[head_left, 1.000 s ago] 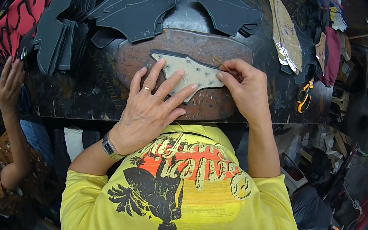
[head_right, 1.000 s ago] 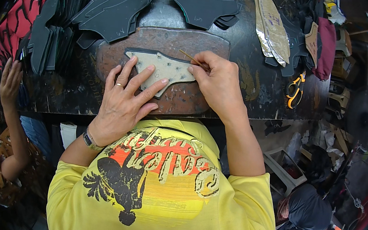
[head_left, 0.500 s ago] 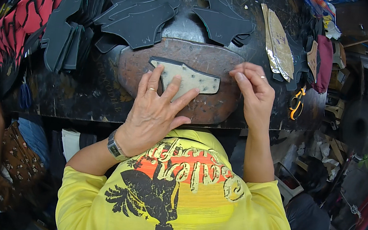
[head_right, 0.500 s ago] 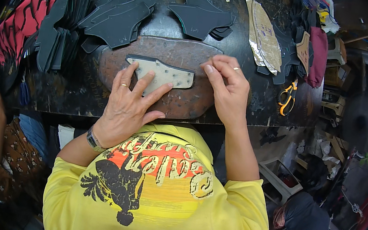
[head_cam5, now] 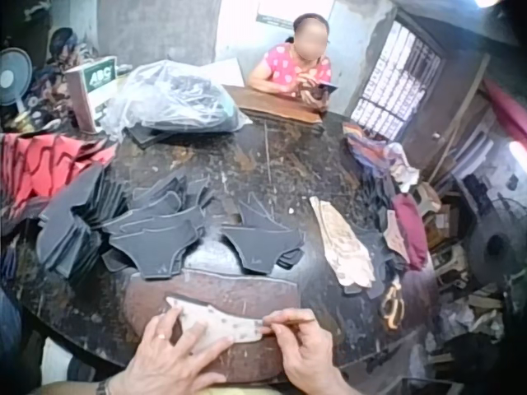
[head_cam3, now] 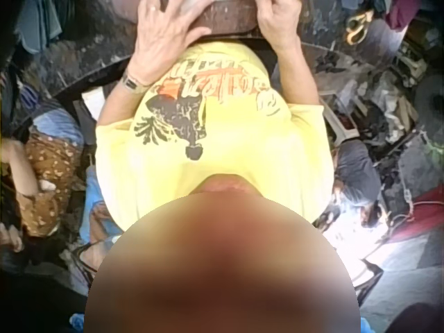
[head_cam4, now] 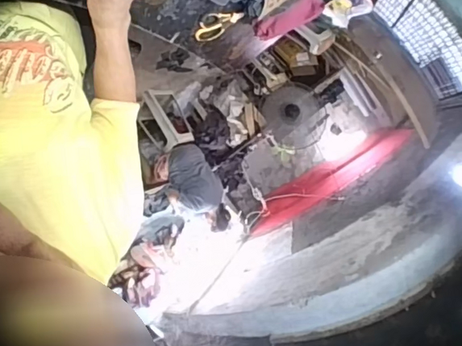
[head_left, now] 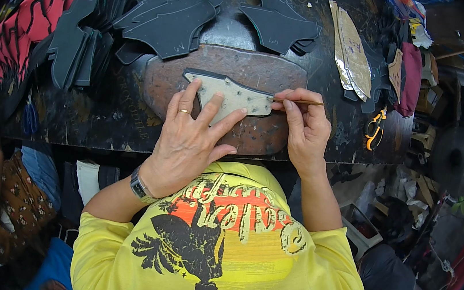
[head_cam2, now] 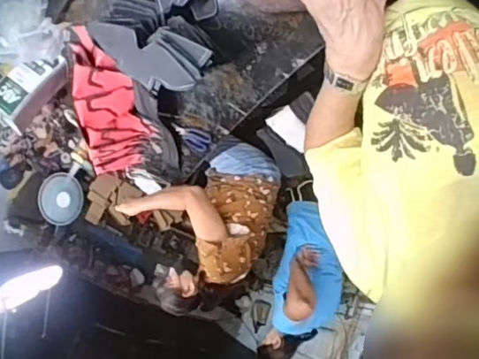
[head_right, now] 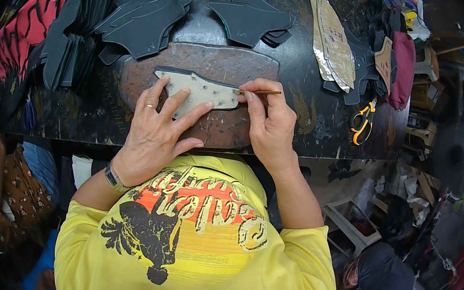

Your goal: The person places a light-colored template on a dark fabric piece and uses a small marking tool to trace or mark points along the template edges. They repeat this process on multiple fabric pieces, moving templates and fabric as needed.

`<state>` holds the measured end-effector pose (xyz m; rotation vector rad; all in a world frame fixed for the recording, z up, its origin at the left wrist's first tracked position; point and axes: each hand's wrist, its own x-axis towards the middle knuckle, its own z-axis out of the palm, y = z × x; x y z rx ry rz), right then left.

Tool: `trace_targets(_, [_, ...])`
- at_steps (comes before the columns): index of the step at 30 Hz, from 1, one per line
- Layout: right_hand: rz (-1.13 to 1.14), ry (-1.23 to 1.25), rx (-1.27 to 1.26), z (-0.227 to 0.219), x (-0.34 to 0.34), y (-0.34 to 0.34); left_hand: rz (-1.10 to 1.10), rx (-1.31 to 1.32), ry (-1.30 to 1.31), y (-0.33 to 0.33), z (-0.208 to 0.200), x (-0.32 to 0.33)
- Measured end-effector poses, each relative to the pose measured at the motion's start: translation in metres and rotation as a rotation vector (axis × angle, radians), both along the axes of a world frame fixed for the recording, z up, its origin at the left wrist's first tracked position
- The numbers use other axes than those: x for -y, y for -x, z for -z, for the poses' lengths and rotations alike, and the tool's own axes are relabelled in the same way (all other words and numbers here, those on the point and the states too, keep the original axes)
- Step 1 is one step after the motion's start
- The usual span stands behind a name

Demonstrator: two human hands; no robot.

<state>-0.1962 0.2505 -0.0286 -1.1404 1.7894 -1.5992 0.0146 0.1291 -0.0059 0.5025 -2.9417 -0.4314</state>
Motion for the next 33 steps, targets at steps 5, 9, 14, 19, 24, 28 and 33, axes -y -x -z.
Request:
trace_targets(5, [0.017,-0.057,-0.205,-0.001,0.002,-0.001,-0.001,-0.004,-0.004,-0.001,0.002,0.001])
trace_targets(9, [-0.005,-0.095,-0.508,0.001,0.004,-0.002,0.01,-0.028,-0.029,-0.002,0.004,0.002])
trace_targets(14, [-0.078,-0.012,-0.761,0.001,0.007,-0.001,-0.014,-0.074,0.008,-0.002,0.005,0.0])
trace_targets(19, [-0.048,-0.023,0.195,-0.005,0.002,0.014,-0.02,-0.097,0.029,0.0,0.004,-0.001])
trace_targets(24, [-0.075,-0.121,-0.31,0.0,-0.009,0.0,-0.033,-0.18,0.052,0.005,0.004,0.015])
trace_targets(28, [-0.029,-0.141,-0.247,0.001,-0.007,-0.004,-0.044,-0.149,-0.045,0.0,0.002,0.03])
trace_targets(33, [0.077,0.093,0.418,-0.002,-0.002,0.001,-0.06,-0.16,-0.042,-0.003,0.0,0.03])
